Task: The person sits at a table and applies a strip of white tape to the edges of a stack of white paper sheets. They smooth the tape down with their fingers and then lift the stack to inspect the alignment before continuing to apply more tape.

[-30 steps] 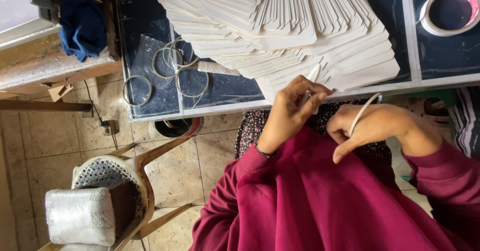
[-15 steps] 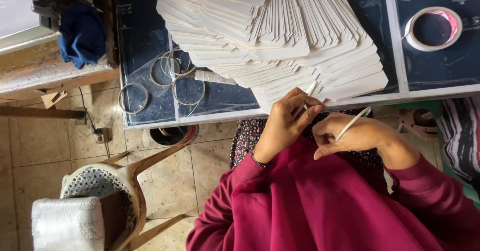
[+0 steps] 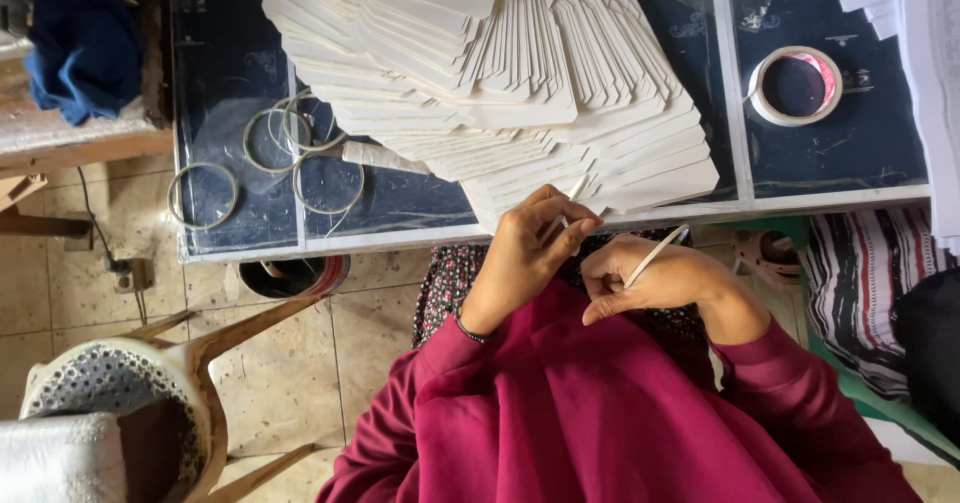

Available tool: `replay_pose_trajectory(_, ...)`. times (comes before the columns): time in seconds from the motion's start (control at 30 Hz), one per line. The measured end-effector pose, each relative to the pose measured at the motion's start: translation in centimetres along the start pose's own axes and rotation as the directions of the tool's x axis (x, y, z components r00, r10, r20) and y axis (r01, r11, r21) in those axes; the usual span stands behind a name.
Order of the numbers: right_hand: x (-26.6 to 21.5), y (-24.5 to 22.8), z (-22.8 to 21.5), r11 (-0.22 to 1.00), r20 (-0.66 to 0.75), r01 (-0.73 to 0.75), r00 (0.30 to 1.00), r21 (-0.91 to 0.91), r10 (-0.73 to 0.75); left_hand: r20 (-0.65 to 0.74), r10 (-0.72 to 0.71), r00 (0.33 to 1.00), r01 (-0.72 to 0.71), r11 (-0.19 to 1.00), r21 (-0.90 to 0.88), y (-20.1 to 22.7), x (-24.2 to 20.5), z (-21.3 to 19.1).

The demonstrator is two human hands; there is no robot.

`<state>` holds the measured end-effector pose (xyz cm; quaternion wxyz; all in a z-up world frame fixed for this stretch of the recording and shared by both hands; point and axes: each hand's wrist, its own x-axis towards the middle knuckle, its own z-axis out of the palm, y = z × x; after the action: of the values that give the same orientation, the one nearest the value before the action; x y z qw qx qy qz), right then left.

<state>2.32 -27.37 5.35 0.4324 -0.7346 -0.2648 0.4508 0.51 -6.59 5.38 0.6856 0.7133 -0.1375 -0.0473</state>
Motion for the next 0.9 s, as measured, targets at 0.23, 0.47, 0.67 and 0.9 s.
replay_pose_trajectory(0.23, -0.3, 0.0, 0.1, 1.0, 0.015, -0.007, 1.0, 0.014, 0.007, -0.02, 0.002, 1.0, -0.002, 1.0, -0.015, 0.4, -0.1, 0.1)
replay_pose_trajectory(0.47, -0.1, 0.1, 0.0, 1.0, 0.046, 0.003, 0.999, 0.028, -0.004, -0.018, -0.005, 1.0, 0.005, 1.0, -0.007, 0.3, -0.2, 0.1)
replay_pose_trajectory(0.67, -0.3, -0.4, 0.3, 1.0, 0.03, -0.009, 1.0, 0.004, 0.009, -0.011, -0.012, 1.0, 0.012, 1.0, 0.009, 0.7, -0.4, 0.0)
replay_pose_trajectory(0.9, -0.3, -0.5, 0.3, 0.999, 0.015, -0.027, 1.0, 0.026, 0.027, 0.018, -0.053, 0.998, 0.053, 0.999, 0.009, 1.3, -0.4, -0.4)
